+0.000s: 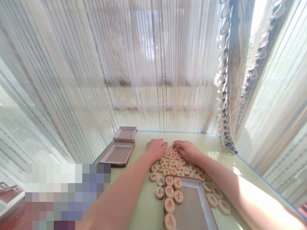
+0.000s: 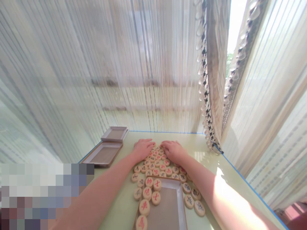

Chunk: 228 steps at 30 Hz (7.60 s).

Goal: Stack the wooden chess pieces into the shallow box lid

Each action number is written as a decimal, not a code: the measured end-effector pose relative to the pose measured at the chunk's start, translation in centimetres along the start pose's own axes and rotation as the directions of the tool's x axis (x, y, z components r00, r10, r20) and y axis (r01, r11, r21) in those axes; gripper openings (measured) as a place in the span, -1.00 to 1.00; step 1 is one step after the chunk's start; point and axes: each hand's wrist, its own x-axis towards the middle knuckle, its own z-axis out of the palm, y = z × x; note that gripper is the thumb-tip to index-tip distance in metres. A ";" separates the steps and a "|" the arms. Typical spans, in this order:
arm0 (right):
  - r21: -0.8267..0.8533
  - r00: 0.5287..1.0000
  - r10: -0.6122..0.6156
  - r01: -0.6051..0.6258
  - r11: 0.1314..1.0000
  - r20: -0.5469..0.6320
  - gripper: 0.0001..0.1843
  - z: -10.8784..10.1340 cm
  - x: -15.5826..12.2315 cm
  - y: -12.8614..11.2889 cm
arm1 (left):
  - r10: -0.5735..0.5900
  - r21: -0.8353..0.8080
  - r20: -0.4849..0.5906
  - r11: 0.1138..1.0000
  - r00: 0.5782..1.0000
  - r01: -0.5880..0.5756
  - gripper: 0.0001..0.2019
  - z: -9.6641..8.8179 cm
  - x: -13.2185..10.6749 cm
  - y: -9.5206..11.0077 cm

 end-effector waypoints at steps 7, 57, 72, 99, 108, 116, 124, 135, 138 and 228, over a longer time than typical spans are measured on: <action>-0.030 0.998 0.008 -0.010 1.000 -0.059 -0.67 -0.1 -0.2 -0.1 | 0.015 -0.226 0.081 0.974 0.997 0.004 -0.63 -0.6 0.1 0.3; 0.882 0.920 0.383 -0.251 0.399 0.089 -0.76 -4.1 -0.4 -2.6 | -0.015 -0.372 0.103 0.927 0.995 0.053 -0.68 -1.0 -0.1 0.4; 0.537 0.984 0.166 -0.173 0.826 0.062 -0.90 -7.1 -10.7 -7.9 | -0.003 -0.115 -0.317 0.993 0.948 -0.035 -0.74 -3.5 -4.7 2.0; 0.091 0.993 -0.051 0.041 0.995 0.104 -0.84 -5.7 -10.5 -6.5 | 0.240 -0.211 0.075 0.952 0.968 -0.220 -0.76 -4.6 -8.3 4.1; 0.106 0.993 -0.029 0.017 0.994 0.112 -0.74 -5.7 -10.6 -6.4 | 0.192 -0.207 0.120 0.964 0.974 -0.165 -0.76 -4.5 -8.5 4.0; 0.151 0.998 -0.038 0.030 0.988 0.047 -0.85 -6.0 -10.3 -6.3 | 0.204 -0.171 0.119 0.968 0.972 -0.182 -0.76 -4.2 -8.3 3.7; -0.094 0.891 0.434 -0.447 0.889 -0.136 -0.73 -5.9 -9.4 -1.1 | 0.183 -0.065 0.012 0.981 0.983 -0.182 -0.73 -4.2 -7.6 3.0; -0.026 0.918 0.345 -0.356 0.934 -0.194 -0.67 -4.4 -9.2 -1.7 | 0.278 -0.014 0.055 0.961 0.959 -0.277 -0.72 -3.8 -7.2 2.5; 0.023 0.982 0.090 -0.088 0.996 -0.166 -0.69 -3.8 -8.9 -2.9 | 0.285 0.005 0.065 0.958 0.956 -0.286 -0.71 -3.8 -7.2 2.5; 0.118 0.985 -0.037 0.017 0.993 0.166 -0.70 -5.7 -10.9 -7.0 | 0.244 0.057 0.176 0.965 0.954 -0.257 -0.72 -5.0 -8.3 3.8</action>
